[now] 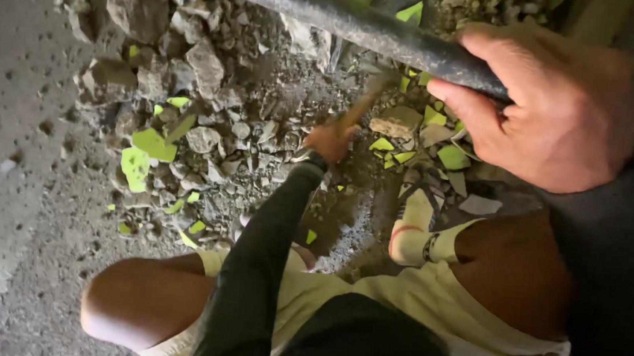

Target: The person uses a hammer and chisel to break a concrete floor near a green-painted wall. They repeatedly strike the chisel to fracture the concrete and clear debris, working in a confined area with rubble and dust accumulating around the work zone.

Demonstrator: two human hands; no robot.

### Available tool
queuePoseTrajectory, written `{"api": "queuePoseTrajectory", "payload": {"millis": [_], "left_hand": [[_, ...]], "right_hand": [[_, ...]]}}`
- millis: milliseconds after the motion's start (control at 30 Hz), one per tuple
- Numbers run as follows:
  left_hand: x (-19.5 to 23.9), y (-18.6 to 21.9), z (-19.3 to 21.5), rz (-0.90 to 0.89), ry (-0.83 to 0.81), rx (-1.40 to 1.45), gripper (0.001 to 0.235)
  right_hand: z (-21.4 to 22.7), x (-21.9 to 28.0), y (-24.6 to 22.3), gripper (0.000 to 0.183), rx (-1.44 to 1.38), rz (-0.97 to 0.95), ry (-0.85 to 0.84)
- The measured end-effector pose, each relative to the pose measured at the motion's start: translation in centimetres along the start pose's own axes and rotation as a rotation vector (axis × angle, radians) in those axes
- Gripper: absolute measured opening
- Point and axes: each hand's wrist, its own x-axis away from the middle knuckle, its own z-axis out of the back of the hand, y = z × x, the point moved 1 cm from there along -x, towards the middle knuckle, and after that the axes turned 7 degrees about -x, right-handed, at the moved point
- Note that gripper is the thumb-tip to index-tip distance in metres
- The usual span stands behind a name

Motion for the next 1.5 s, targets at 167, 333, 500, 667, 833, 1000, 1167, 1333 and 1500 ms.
{"api": "queuePoseTrajectory", "payload": {"millis": [167,333,500,667,833,1000,1167,1333,1500], "left_hand": [[2.4,2.1,8.0,-0.491,0.184,0.003,0.073],[2.1,-2.4,17.9,-0.224,-0.45,0.107,0.073],[-0.4,-7.1,1.5,0.174,-0.074,0.02,0.064],[1.0,-2.7,1.4,0.028,-0.127,0.06,0.054],[3.5,-0.7,-1.0,-0.048,-0.066,0.155,0.077],[4.6,-1.4,-5.7,-0.028,-0.034,0.181,0.078],[4.8,-0.8,-9.3,0.048,0.1,0.042,0.072],[7.7,-0.3,2.1,0.206,-0.377,0.956,0.054],[6.2,-1.1,-0.2,0.126,-0.41,1.202,0.03]], "right_hand": [[-0.5,-1.5,-1.7,0.029,-0.015,0.01,-0.013],[-0.5,-1.2,-1.1,0.026,-0.066,0.016,-0.043],[-0.3,0.2,-0.2,0.025,0.013,-0.003,-0.001],[-0.3,-1.6,-1.7,0.027,0.015,0.046,-0.003],[-1.3,-2.7,-1.6,0.025,-0.086,0.025,-0.048],[-1.5,-3.1,-0.9,0.018,-0.237,-0.051,-0.097],[-2.4,-2.6,1.4,0.021,-0.413,-0.133,-0.092],[-2.8,-3.2,4.6,0.016,-0.424,-0.349,-0.275],[-4.2,-0.2,8.4,0.017,-0.328,-0.376,-0.141]]}}
